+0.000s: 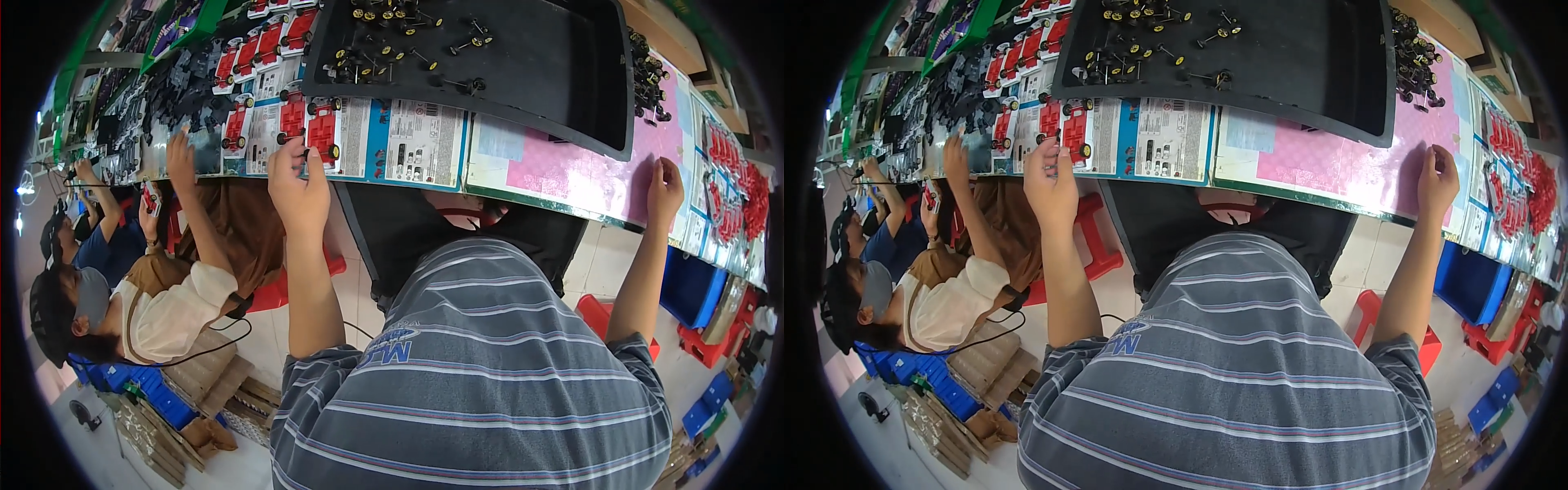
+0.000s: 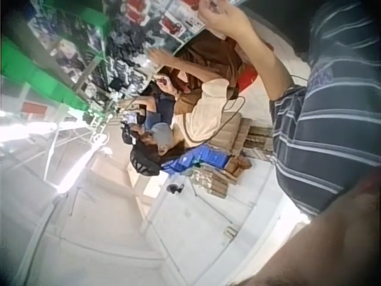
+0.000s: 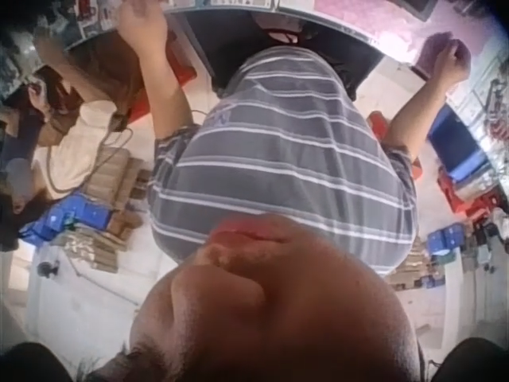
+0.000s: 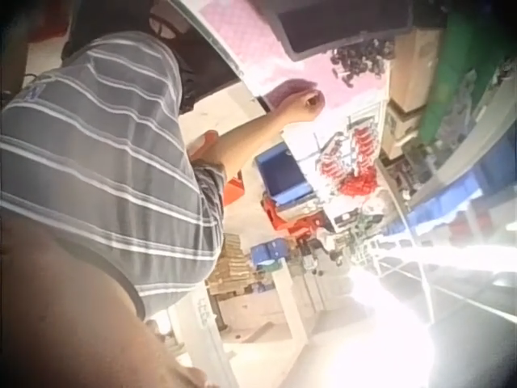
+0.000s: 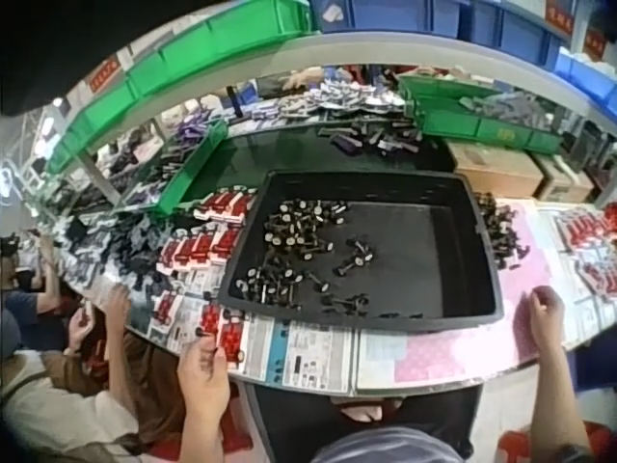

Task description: The person assembles toy cars by taking wheel axles from a tray and pressing them into the toy car bodies by hand, placing the assembled cars onto the table.

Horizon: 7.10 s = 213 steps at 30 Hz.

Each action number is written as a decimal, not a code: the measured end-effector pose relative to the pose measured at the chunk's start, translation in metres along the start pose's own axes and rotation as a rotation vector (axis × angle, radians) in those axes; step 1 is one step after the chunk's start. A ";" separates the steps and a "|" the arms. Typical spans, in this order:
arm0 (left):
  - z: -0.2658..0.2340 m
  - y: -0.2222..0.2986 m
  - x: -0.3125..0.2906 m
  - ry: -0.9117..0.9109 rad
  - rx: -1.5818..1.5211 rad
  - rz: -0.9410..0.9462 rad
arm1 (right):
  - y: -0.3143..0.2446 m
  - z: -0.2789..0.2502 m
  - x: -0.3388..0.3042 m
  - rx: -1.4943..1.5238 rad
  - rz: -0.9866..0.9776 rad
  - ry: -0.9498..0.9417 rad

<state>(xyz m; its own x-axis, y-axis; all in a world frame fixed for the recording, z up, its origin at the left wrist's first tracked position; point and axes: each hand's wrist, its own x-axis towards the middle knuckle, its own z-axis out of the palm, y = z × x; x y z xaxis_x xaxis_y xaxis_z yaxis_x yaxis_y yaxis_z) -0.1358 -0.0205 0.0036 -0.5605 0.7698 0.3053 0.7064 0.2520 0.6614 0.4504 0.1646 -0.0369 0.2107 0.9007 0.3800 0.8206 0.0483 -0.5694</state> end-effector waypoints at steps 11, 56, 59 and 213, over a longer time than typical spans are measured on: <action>-0.023 -0.046 0.014 0.150 -0.134 -0.196 | -0.013 0.012 0.009 -0.228 -0.024 -0.021; 0.114 -0.072 -0.101 -0.117 0.337 0.277 | -0.038 0.032 0.046 -0.036 -0.031 0.019; 0.115 -0.064 -0.087 -0.371 0.478 0.002 | -0.043 0.035 0.053 -0.030 -0.028 0.004; 0.106 0.107 -0.097 -0.852 -1.427 -0.387 | -0.282 0.028 -0.112 0.450 -0.514 -0.649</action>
<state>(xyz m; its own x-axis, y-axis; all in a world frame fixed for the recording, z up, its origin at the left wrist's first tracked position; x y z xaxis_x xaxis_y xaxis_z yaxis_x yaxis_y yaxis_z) 0.0403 -0.0062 -0.0280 0.1135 0.9862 -0.1208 -0.5899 0.1647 0.7905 0.1804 0.0618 0.0609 -0.5686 0.7803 0.2603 0.4195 0.5473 -0.7242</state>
